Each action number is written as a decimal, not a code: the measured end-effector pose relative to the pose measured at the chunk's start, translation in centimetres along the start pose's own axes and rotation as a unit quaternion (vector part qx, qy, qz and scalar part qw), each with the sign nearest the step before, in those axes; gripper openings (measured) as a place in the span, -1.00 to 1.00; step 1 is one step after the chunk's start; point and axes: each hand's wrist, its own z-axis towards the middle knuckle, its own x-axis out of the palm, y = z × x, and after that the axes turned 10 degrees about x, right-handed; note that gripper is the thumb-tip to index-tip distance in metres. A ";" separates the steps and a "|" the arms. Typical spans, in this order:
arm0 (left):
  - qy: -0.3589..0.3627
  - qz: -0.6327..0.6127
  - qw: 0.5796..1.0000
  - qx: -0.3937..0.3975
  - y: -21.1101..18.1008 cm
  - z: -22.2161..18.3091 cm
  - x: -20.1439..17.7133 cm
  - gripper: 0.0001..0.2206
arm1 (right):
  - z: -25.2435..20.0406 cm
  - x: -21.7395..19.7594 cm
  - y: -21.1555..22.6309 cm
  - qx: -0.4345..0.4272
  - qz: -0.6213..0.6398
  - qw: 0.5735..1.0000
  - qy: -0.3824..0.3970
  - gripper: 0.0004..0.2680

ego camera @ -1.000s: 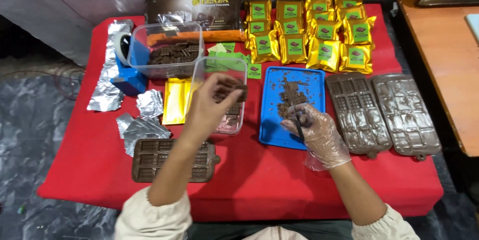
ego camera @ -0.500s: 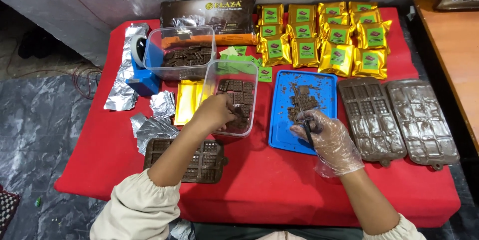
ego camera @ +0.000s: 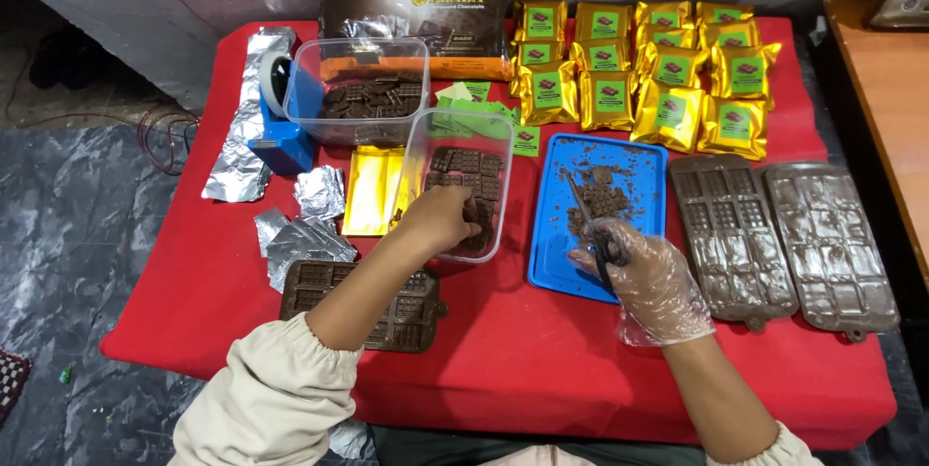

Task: The person uses scissors to cut chocolate bars into smaller pieces on a blue cutting board. They repeatedly trim edges and break off chunks, placing the pieces into a clear plastic container. The workspace includes chocolate molds, wrapped chocolate bars, and foil sheets on a red table.

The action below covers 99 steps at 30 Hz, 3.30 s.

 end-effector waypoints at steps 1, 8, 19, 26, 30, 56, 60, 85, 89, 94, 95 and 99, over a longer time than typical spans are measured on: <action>0.001 0.001 1.000 0.002 -0.2 -0.2 -0.2 -0.80 | -0.1 -0.5 0.2 0.002 0.000 1.000 -0.001 -0.76; 0.033 0.032 0.999 0.001 -1.2 -0.8 -1.0 -0.84 | -1.5 -5.0 0.4 0.100 -0.072 0.982 0.140 -0.69; -0.045 -0.022 0.998 -0.037 -5.0 -3.6 -3.4 -0.75 | -2.9 -7.1 -1.0 0.121 -0.125 0.963 0.206 -0.68; -0.264 -0.158 0.936 0.174 -8.7 -3.3 -0.1 -0.81 | -2.9 -5.0 -2.9 0.059 -0.082 0.969 0.227 -0.75; -0.230 -0.195 0.926 0.228 -11.5 -2.0 1.8 -0.85 | -3.6 -6.3 -2.6 0.019 -0.035 0.968 0.248 -0.73; -0.068 -0.413 0.881 0.219 -11.6 4.4 6.9 -0.78 | 0.3 -9.1 -11.3 0.161 0.028 0.981 -0.108 -0.61; -0.027 -0.478 0.855 0.198 -11.5 4.5 7.0 -0.74 | 0.9 -9.2 -11.9 0.263 0.141 0.953 -0.053 -0.61; -0.101 -0.594 0.789 0.119 -11.5 5.2 8.4 -0.53 | 3.5 -6.1 0.2 0.232 0.676 0.699 0.013 -0.86; -0.082 -0.613 0.778 0.108 -11.5 5.1 7.9 -0.62 | 4.3 -3.4 -3.2 0.197 0.678 0.708 0.020 -0.95; -0.080 -0.618 0.773 0.116 -10.7 5.4 8.2 -0.64 | 4.2 -2.7 -4.2 0.167 0.654 0.738 0.021 -0.96; -0.074 -0.615 0.775 0.125 -10.6 5.5 8.3 -0.66 | 4.3 -2.7 -4.4 0.169 0.659 0.732 0.022 -0.96; -0.071 -0.607 0.778 0.144 -10.7 5.3 8.2 -0.66 | 3.9 -3.5 -3.4 0.175 0.666 0.725 0.028 -0.95</action>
